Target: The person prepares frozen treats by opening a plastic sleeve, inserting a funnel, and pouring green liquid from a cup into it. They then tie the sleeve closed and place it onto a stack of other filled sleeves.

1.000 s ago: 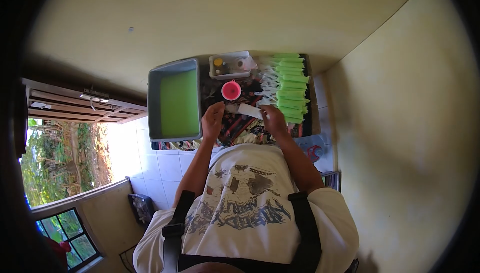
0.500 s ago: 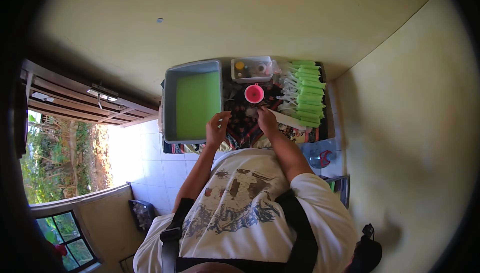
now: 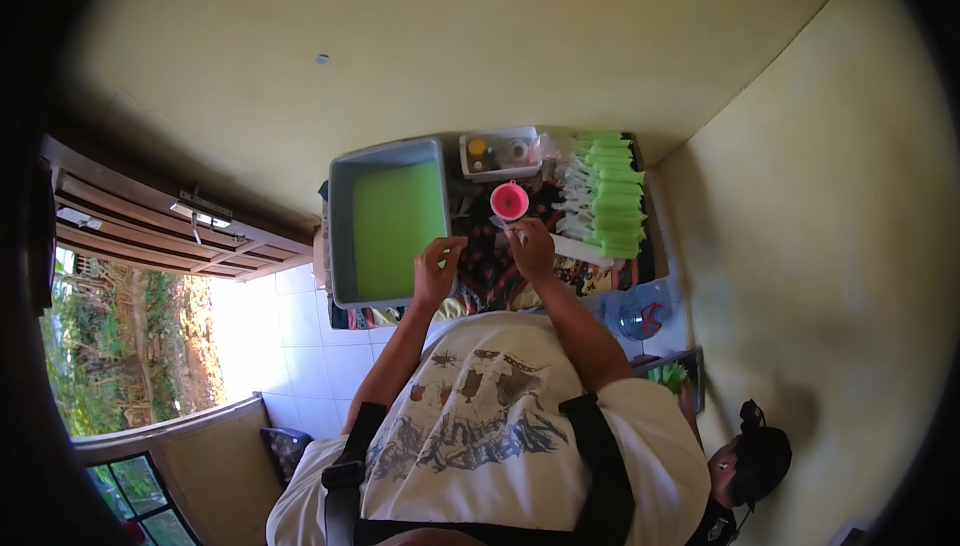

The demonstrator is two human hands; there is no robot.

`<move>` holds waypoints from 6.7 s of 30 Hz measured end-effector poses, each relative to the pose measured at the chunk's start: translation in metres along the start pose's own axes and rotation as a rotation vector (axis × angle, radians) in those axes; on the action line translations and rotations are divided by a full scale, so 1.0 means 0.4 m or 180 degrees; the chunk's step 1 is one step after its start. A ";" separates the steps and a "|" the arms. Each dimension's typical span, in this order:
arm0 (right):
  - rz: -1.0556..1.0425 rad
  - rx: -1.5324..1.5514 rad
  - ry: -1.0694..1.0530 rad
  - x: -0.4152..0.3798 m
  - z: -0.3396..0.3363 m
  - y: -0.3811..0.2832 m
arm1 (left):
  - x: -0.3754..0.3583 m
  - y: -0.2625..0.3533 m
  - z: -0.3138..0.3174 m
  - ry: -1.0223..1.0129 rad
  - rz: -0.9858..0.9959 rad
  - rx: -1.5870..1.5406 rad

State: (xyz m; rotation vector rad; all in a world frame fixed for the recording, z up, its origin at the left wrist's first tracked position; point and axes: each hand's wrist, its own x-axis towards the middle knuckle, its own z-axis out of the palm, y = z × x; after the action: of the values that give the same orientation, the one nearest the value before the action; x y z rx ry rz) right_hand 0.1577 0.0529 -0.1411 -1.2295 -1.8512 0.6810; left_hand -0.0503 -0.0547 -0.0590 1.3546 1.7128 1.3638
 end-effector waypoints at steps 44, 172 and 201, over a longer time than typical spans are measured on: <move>0.0108 0.0025 -0.0646 0.080 0.007 0.132 | -0.007 0.255 0.091 0.1138 -0.0881 0.0402; -0.0932 0.0938 -0.1417 0.191 0.278 -0.473 | -0.095 0.031 -0.426 0.1954 0.0958 0.1175; -0.2391 -0.1192 -0.0005 0.350 -0.461 -0.637 | 0.137 0.353 -0.027 0.0912 0.2014 0.0499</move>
State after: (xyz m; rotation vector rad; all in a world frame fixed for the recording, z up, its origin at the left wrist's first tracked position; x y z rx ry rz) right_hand 0.1568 0.0855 0.2017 -0.6380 -2.2904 -0.0818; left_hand -0.0271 -0.0117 0.0848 1.9823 1.6602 1.8663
